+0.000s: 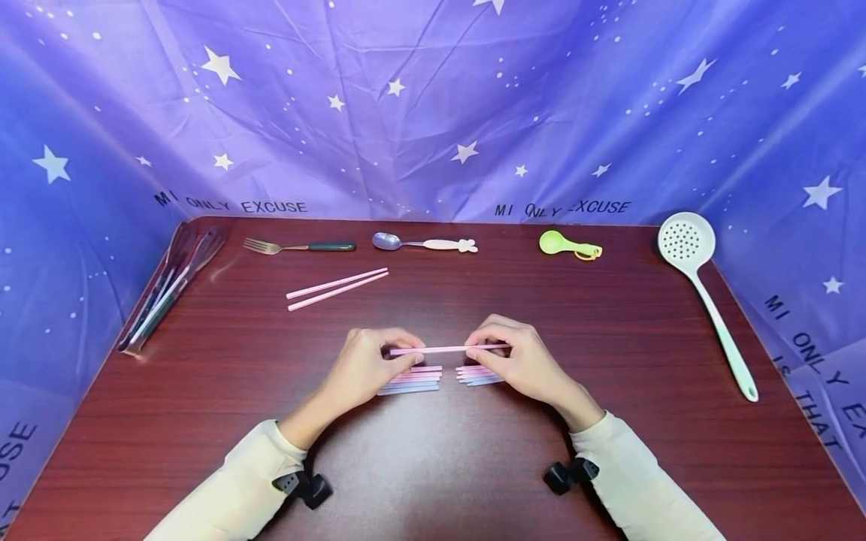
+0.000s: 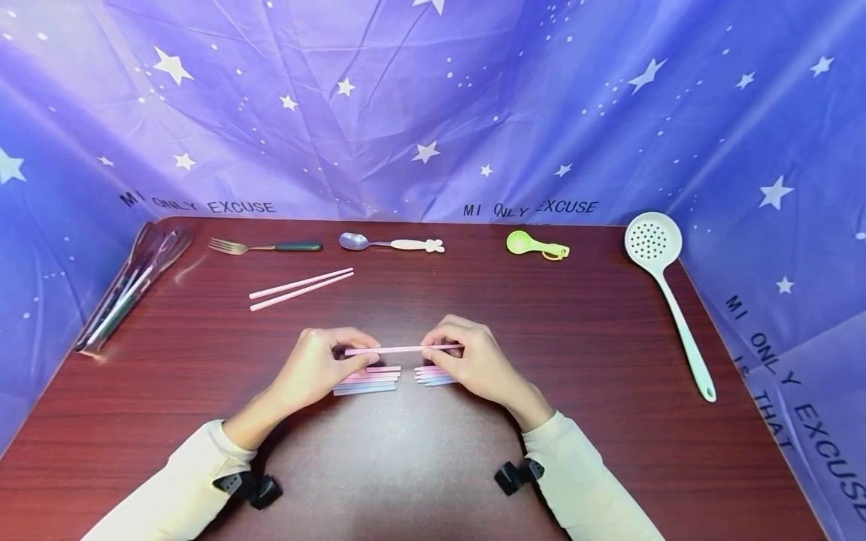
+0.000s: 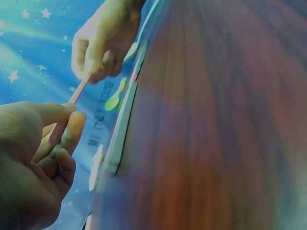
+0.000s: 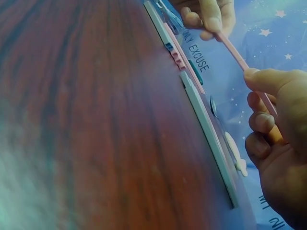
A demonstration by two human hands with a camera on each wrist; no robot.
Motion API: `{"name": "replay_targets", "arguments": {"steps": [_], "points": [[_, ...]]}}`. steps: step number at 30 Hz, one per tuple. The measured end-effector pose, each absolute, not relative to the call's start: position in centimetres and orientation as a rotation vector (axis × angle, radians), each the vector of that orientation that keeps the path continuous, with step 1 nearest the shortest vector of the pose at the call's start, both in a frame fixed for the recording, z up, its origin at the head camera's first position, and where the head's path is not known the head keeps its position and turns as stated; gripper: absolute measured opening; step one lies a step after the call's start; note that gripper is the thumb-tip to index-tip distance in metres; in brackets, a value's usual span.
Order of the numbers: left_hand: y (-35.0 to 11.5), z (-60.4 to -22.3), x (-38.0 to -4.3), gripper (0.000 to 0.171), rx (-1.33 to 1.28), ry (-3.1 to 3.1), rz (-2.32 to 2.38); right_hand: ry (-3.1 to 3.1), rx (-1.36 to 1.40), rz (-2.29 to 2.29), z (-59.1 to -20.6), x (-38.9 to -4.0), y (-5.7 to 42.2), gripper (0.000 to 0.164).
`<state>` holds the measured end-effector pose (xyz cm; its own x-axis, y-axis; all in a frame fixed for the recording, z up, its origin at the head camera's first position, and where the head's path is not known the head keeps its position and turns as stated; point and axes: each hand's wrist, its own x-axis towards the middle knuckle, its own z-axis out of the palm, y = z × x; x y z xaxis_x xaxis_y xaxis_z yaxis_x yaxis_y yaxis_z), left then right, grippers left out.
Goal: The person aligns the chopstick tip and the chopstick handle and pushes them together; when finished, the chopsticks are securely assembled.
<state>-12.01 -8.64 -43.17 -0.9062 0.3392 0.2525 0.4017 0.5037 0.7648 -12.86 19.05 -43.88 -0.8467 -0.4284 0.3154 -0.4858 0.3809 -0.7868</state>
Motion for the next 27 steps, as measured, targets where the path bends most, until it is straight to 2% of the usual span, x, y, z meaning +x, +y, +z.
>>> {"name": "replay_targets", "arguments": {"steps": [6, 14, 20, 27], "points": [[-11.0, -42.9, -11.6, 0.01, -0.602, -2.671, -1.397, -2.552, 0.834, 1.5, -44.1, -13.1, 19.2, 0.005], [-14.7, -42.9, -11.3, 0.005, -0.471, -2.657, -1.444, -2.514, 0.839, 1.507, -44.1, -13.3, 19.6, 0.006], [-17.6, -43.1, -12.0, 0.005, -0.336, -2.608, -1.487, -2.514, 0.802, 1.504, -43.8, -13.5, 20.5, 0.007], [-20.3, -43.8, -13.2, 0.008, -0.215, -2.561, -1.313, -2.643, 0.807, 1.469, -43.8, -13.5, 21.4, 0.009]]}}
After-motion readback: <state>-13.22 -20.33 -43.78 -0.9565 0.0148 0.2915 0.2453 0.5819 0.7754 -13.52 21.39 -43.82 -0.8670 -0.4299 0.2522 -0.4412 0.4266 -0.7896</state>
